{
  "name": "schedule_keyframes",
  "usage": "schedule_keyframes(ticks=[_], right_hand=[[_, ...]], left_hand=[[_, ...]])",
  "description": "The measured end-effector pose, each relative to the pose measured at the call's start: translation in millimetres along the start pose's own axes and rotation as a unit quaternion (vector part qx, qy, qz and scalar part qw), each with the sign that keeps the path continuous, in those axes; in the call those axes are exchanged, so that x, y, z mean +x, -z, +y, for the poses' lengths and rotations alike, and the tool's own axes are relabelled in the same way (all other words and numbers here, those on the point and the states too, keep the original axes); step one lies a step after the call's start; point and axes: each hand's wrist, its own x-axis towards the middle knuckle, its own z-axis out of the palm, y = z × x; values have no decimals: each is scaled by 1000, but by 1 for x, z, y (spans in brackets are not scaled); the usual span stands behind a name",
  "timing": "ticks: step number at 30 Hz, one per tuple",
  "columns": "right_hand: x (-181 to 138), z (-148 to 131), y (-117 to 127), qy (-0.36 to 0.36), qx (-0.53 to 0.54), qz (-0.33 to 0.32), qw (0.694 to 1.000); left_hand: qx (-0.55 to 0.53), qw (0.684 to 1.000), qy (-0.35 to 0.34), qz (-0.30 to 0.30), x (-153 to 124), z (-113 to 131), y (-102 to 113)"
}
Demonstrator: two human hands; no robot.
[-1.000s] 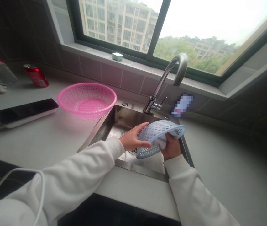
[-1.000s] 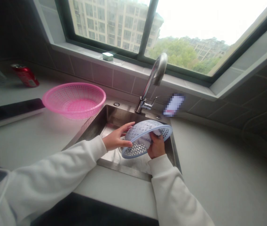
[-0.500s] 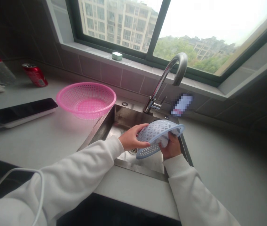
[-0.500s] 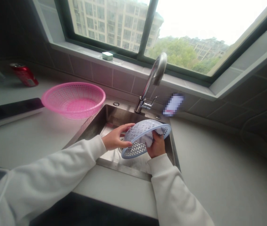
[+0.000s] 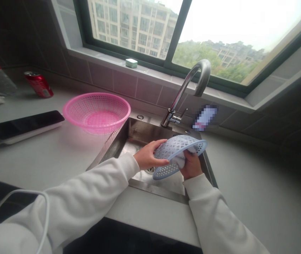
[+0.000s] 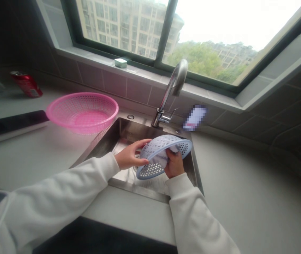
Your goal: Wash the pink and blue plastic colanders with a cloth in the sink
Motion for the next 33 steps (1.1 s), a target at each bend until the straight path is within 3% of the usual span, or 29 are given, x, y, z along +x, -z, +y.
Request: schedule_keyframes(ticks=[4,9,16,21,28,33], right_hand=[[-5,3,-2,-38,-72,-79,994],[-3,-14,-8,-3,31,-6,1000],[-9,-2,-13,-47,-19,-63,997],[-4,-6,-12,5,47,2,999],[-10,-2,-11,-42,-18,-51,998],[-5,-9,-12,2,61,13,998]], left_hand=[[-11,1000,0,6,2,-4,1],[-7,999,0,-36,1,-4,1],[-10,1000,-13,-12,0,-2,0],[18,1000,-9,-12,0,-2,1],[19,1000,-15,-7,0,-1,1],[29,999,-12,-16,0,0,2]])
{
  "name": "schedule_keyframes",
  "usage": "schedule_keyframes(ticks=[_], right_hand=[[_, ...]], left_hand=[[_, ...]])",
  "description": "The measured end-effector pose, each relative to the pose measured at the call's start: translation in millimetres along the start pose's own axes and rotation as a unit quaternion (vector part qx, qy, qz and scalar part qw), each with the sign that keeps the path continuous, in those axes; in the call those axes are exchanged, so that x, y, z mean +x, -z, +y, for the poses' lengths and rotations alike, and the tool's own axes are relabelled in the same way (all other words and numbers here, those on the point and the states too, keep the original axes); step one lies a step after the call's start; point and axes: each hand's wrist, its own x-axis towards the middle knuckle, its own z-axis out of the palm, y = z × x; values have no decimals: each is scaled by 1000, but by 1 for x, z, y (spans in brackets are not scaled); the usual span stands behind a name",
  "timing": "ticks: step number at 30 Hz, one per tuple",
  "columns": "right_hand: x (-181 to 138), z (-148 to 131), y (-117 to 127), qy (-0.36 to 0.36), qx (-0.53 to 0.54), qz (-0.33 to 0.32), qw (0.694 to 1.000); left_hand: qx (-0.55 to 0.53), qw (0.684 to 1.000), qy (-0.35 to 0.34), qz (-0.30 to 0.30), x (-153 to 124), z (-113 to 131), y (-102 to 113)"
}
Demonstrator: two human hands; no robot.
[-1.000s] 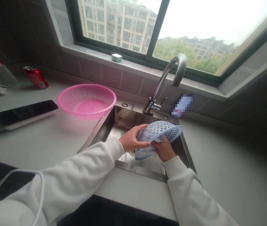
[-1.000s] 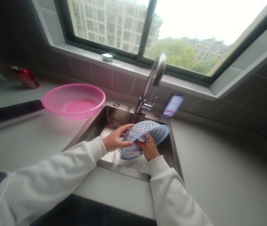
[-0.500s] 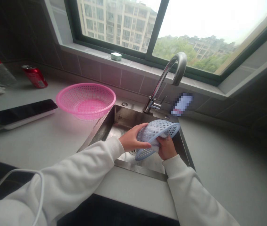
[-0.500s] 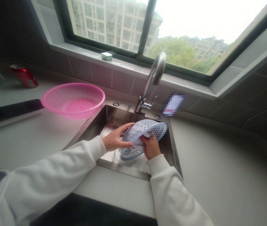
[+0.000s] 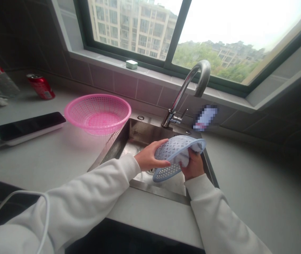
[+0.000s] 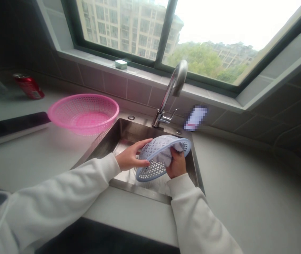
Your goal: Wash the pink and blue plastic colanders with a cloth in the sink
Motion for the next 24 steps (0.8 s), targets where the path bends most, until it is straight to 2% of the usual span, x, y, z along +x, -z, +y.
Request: schedule_keyframes(ticks=[2,7,11,13,19,24], right_hand=[[0,1,0,-6,-11,-4,1000],[-4,9,4,-38,-100,-80,991],[4,4,9,17,-34,-28,999],[6,2,9,32,-13,-21,999],[0,6,4,-32,-50,-58,997],[6,5,6,16,-1,17,1000]], left_hand=[[-5,1000,1,0,0,0,-1],[-44,999,-3,11,1,-4,-1],[-58,998,-2,-7,3,-6,1],[-56,998,2,-17,2,-6,0],[-74,997,2,-1,1,0,-2],[-51,999,-2,4,1,-1,-1]])
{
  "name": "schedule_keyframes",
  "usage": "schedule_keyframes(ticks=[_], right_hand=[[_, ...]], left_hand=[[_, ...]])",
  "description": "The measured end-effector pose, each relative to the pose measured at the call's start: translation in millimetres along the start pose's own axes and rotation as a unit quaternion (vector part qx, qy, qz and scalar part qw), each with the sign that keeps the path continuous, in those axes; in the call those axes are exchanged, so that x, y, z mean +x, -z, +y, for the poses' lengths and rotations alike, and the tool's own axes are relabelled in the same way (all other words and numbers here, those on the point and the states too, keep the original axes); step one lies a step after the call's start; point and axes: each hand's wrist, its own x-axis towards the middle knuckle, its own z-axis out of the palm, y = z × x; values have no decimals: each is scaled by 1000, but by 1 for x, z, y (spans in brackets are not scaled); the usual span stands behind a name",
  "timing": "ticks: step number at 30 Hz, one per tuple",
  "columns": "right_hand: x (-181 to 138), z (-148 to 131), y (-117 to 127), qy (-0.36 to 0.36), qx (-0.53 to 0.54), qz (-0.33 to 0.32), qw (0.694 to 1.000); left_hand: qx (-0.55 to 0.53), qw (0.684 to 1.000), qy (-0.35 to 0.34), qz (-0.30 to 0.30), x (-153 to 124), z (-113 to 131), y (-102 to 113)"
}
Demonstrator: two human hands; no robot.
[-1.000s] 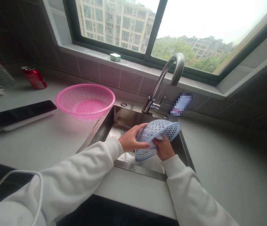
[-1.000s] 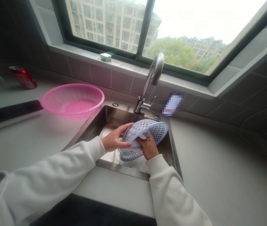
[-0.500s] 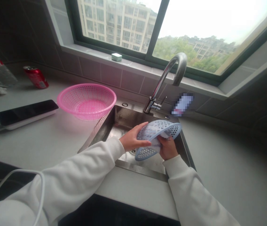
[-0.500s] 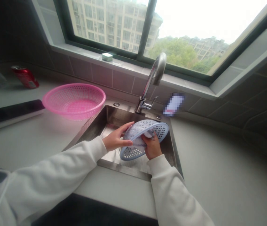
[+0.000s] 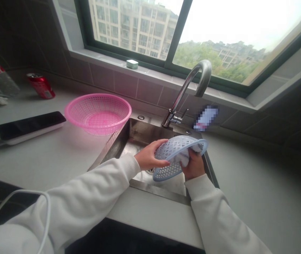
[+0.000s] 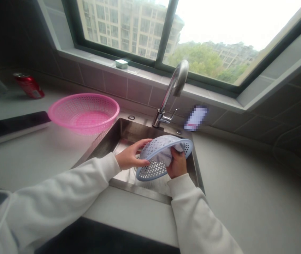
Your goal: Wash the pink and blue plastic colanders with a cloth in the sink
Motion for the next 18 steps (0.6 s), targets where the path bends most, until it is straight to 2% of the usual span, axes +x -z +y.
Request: schedule_keyframes(ticks=[2,5,7,11,13,18], right_hand=[[0,1,2,0,-8,-3,1000],[-5,3,2,-20,-68,-59,996],[-6,3,1,-24,-79,-74,994],[-1,1,1,0,-14,-2,1000],[0,1,0,-3,-5,9,1000],[-8,1,-5,-77,-64,-73,992]], left_hand=[[9,1000,-7,-2,0,-1,0],[9,1000,-14,3,0,-2,-1],[5,1000,-13,9,0,-1,0],[26,1000,-11,4,-1,0,-1],[31,999,-15,1,-1,-1,-2],[2,1000,-15,5,0,-4,-1]])
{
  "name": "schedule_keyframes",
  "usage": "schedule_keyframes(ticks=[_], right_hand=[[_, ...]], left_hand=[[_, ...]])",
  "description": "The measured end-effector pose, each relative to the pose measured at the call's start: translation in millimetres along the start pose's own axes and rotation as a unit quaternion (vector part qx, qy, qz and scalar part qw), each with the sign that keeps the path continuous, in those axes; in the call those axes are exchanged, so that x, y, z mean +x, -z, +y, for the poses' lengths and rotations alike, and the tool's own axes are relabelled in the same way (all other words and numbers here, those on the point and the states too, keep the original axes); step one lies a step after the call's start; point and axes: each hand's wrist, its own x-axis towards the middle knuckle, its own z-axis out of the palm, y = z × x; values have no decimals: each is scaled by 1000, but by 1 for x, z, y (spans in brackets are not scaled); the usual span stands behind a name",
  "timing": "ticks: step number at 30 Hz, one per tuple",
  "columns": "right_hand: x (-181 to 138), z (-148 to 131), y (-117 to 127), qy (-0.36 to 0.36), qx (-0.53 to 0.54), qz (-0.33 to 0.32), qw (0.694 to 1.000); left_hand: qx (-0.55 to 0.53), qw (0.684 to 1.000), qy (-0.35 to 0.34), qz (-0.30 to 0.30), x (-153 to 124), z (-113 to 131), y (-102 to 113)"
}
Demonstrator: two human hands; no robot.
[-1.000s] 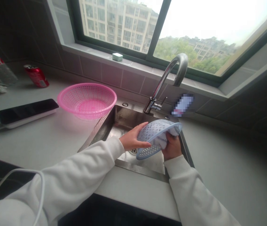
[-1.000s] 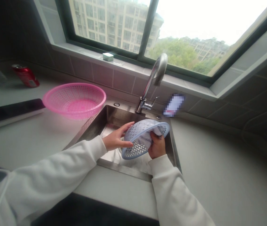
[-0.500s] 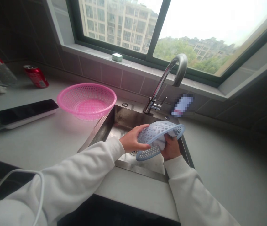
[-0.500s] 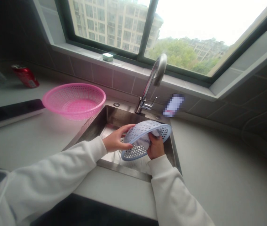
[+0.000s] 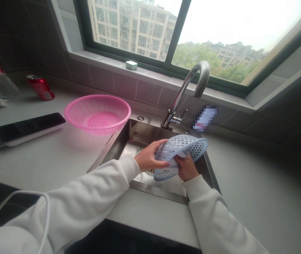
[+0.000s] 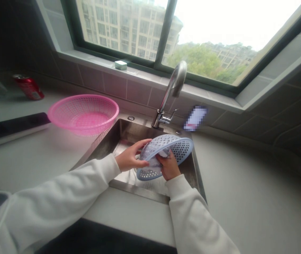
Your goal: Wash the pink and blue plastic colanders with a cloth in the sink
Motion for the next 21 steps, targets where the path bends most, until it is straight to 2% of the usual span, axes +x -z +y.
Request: schedule_keyframes(ticks=[6,11,13,17,21], right_hand=[[6,-5,6,77,34,53,995],[3,2,8,31,-34,2,999],[2,3,8,42,-43,13,998],[5,0,12,97,14,83,992],[4,4,14,76,-59,42,994]], left_hand=[[9,999,30,-34,0,-1,2],[36,999,20,-16,0,-1,1],[45,999,19,-10,0,1,2],[55,998,16,-17,-1,5,2],[49,999,9,-15,-1,5,2]])
